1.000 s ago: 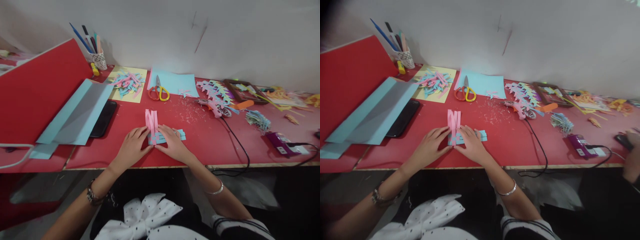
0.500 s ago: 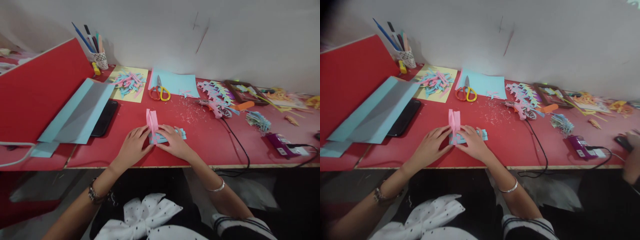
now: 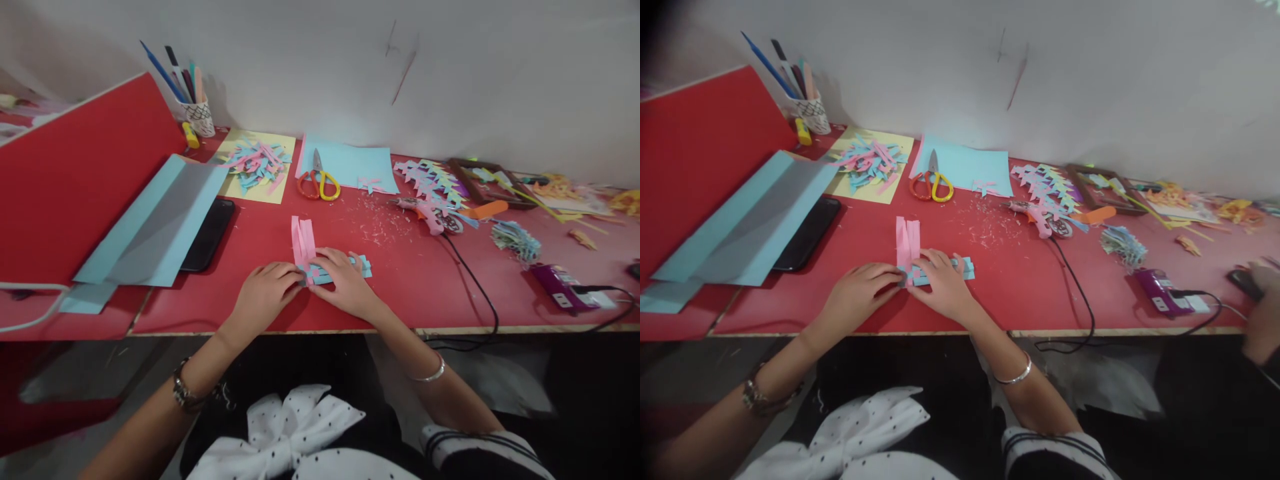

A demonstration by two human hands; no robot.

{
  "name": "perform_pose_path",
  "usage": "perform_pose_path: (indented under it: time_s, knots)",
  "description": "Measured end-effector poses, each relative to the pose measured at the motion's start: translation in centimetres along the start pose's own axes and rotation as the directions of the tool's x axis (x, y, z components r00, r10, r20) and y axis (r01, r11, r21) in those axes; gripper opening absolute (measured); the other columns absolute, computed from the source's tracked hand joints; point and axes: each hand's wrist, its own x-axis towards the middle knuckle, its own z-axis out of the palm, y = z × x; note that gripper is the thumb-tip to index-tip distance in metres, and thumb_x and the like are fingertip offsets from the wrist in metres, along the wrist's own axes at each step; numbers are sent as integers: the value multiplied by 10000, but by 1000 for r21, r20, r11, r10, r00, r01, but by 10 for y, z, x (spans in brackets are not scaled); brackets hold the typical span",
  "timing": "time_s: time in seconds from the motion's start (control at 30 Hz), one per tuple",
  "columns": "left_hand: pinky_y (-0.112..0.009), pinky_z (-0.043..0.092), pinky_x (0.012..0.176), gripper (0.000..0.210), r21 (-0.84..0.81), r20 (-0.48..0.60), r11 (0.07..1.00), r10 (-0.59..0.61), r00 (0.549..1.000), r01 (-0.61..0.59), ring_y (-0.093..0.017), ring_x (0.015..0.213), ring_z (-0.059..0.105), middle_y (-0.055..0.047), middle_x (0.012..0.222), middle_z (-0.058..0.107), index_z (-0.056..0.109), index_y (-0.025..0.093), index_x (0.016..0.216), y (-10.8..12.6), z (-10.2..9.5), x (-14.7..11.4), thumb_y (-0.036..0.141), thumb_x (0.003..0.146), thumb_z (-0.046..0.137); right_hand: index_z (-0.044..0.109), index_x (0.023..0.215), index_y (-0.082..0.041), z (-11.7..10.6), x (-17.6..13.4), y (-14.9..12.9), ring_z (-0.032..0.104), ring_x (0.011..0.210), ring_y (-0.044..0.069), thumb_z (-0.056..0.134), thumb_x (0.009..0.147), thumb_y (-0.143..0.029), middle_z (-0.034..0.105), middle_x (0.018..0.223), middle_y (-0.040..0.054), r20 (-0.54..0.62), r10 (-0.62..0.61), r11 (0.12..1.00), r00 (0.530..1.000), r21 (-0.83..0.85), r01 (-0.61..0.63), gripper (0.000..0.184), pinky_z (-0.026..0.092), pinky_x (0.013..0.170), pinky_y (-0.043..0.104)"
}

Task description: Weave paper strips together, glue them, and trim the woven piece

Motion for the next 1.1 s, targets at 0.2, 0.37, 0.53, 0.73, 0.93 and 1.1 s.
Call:
perform_pose_path:
  time_s: [0.2, 0.37, 0.53, 0.73, 0.93, 1.1]
  knots:
    - [-323, 460, 734, 136, -17, 9, 1000, -11, 1000, 12, -191, 859, 590, -42, 932, 647, 604, 186, 878, 0, 0, 1, 186, 816, 482, 568, 1034, -259, 2, 0, -1, 416, 1152, 232, 506, 776, -394, 484, 1217, 72, -56, -2, 1000, 998, 22, 3, 298, 118, 1001, 505]
    - [-313, 452, 742, 110, -58, 40, 998, -30, 999, 33, -182, 864, 579, -24, 912, 634, 590, 194, 831, 0, -1, 1, 167, 808, 486, 635, 788, -258, -1, 1, -2, 424, 1133, 225, 517, 794, -333, 516, 1167, 43, -12, -49, 999, 999, 14, 50, 140, 70, 989, 533]
    - [-316, 446, 731, 93, -74, 43, 996, -46, 998, 49, -185, 857, 570, -29, 910, 624, 581, 190, 800, 0, -1, 2, 150, 794, 497, 632, 785, -257, 0, 2, -3, 445, 1099, 213, 528, 792, -330, 535, 1125, 36, -14, -51, 999, 999, 18, 51, 128, 64, 985, 540]
    - [-321, 436, 718, 74, -105, 46, 993, -45, 998, 50, -190, 857, 558, -38, 908, 612, 570, 186, 775, -2, 0, 2, 157, 791, 503, 632, 793, -252, 3, 0, -5, 446, 1090, 220, 532, 782, -334, 528, 1119, 46, -38, -31, 999, 999, 8, 31, 130, 105, 974, 532]
    - [-331, 429, 711, 85, -134, 74, 989, -57, 996, 67, -196, 855, 547, -37, 913, 607, 563, 192, 746, -3, 0, 3, 164, 789, 495, 635, 790, -257, 6, 0, -7, 429, 1109, 224, 506, 802, -329, 512, 1154, 48, -74, -21, 1000, 997, -22, 20, 148, 84, 979, 532]
    - [-323, 429, 704, 92, -131, 62, 989, -56, 997, 63, -192, 837, 544, -38, 906, 602, 563, 188, 748, -3, -1, 3, 141, 782, 492, 633, 788, -255, 8, -1, -10, 452, 1077, 220, 499, 803, -326, 525, 1133, 50, -106, 22, 999, 994, -21, -25, 152, 114, 975, 528]
